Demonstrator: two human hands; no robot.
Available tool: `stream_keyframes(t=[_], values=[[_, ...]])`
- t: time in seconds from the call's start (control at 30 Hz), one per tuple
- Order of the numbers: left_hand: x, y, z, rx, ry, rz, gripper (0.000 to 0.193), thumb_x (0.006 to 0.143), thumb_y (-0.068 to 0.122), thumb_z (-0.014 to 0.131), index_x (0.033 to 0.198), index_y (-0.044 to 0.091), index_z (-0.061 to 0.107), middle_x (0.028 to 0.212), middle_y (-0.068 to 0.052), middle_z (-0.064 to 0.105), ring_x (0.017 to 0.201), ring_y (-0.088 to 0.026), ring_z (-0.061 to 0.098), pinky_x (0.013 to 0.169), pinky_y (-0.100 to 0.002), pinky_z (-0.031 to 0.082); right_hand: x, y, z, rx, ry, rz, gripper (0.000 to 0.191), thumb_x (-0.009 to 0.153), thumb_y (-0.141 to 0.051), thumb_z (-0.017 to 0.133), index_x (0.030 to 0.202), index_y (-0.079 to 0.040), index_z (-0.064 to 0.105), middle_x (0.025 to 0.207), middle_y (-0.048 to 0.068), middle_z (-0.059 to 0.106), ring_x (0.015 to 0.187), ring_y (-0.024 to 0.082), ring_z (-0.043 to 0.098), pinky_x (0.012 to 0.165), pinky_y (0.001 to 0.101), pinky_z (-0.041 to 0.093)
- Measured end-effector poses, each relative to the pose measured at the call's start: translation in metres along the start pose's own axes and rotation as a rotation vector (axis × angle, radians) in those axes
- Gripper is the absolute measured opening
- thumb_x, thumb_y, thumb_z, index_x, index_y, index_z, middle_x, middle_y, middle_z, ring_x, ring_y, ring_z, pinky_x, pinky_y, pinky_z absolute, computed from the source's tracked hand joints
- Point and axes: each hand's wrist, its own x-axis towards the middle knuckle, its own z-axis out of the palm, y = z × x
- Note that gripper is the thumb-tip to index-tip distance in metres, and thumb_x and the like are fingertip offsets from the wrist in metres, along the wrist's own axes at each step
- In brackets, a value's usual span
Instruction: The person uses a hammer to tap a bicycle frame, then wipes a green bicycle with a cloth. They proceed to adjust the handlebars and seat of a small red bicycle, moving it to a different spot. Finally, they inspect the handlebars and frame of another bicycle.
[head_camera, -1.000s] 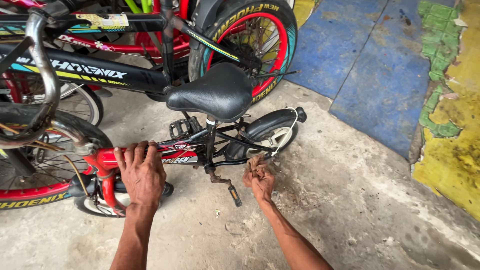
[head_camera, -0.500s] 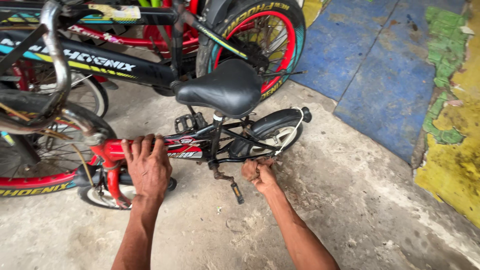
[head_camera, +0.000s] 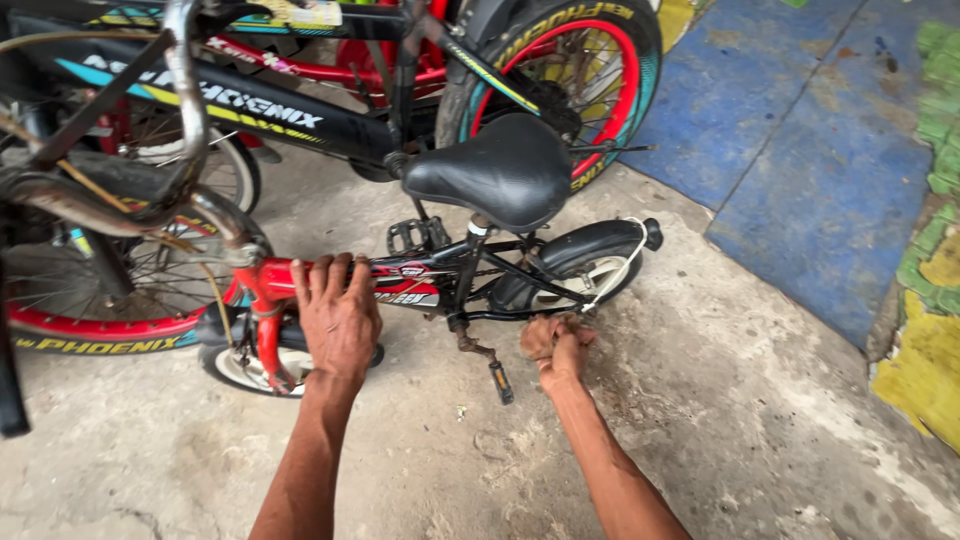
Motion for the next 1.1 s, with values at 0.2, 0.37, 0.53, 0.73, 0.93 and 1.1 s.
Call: stream_keyframes(t=[0.2, 0.37, 0.53, 0.73, 0.93, 1.1], values=[[0.0, -0.004, 0.001, -0.004, 0.005, -0.007, 0.035, 0.091, 0.013, 0.065, 0.124, 0.004, 0.067, 0.129, -0.013, 0.065, 0.129, -0.033, 0.053, 0.123, -0.057, 0.026, 0.0, 0.005, 0.011, -0.073, 0.115, 0.084, 0.014, 0.093, -0.005, 0.064, 0.1, -0.016, 0.07, 0.103, -0.005, 0.067, 0.074, 0.007, 0.057, 0.052, 0.0241, 0.044], [0.0, -0.008, 0.0, -0.001, 0.001, -0.009, 0.037, 0.088, 0.011, 0.065, 0.124, 0.005, 0.067, 0.128, -0.014, 0.065, 0.128, -0.034, 0.052, 0.122, -0.057, 0.025, -0.011, 0.011, 0.031, -0.063, -0.025, 0.087, 0.023, 0.09, 0.002, 0.064, 0.107, -0.012, 0.07, 0.107, 0.0, 0.073, 0.095, 0.01, 0.072, 0.078, 0.0247, 0.059], [0.002, -0.007, 0.0, 0.016, -0.014, -0.023, 0.037, 0.086, 0.008, 0.064, 0.123, 0.006, 0.066, 0.128, -0.012, 0.065, 0.129, -0.033, 0.052, 0.124, -0.056, 0.024, -0.029, 0.01, 0.069, -0.334, -0.133, -0.123, 0.021, 0.087, -0.002, 0.066, 0.106, -0.008, 0.072, 0.106, 0.006, 0.077, 0.091, 0.013, 0.074, 0.082, 0.0313, 0.062], [0.004, -0.007, 0.0, 0.015, -0.013, -0.027, 0.037, 0.085, 0.008, 0.064, 0.122, 0.006, 0.066, 0.128, -0.013, 0.065, 0.129, -0.033, 0.052, 0.123, -0.056, 0.024, -0.024, 0.029, 0.107, -0.796, -0.071, -0.289, 0.008, 0.093, -0.015, 0.074, 0.091, -0.007, 0.07, 0.09, 0.005, 0.075, 0.077, 0.011, 0.067, 0.067, 0.0277, 0.052], [0.006, -0.015, 0.0, -0.054, -0.016, -0.013, 0.036, 0.082, 0.006, 0.062, 0.118, 0.004, 0.066, 0.123, -0.017, 0.064, 0.126, -0.035, 0.053, 0.121, -0.056, 0.027, -0.006, 0.036, 0.1, -0.867, -0.195, -0.606, 0.034, 0.093, -0.019, 0.082, 0.076, -0.008, 0.055, 0.08, -0.002, 0.059, 0.076, 0.005, 0.048, 0.067, 0.0253, 0.044], [-0.002, -0.026, 0.007, -0.086, 0.051, 0.003, 0.04, 0.079, 0.003, 0.061, 0.119, 0.004, 0.067, 0.124, -0.016, 0.065, 0.127, -0.035, 0.053, 0.121, -0.055, 0.027, -0.01, 0.033, 0.083, -0.613, -0.142, -0.391, 0.009, 0.093, -0.016, 0.076, 0.089, -0.011, 0.071, 0.09, -0.001, 0.072, 0.08, 0.006, 0.062, 0.073, 0.023, 0.05]])
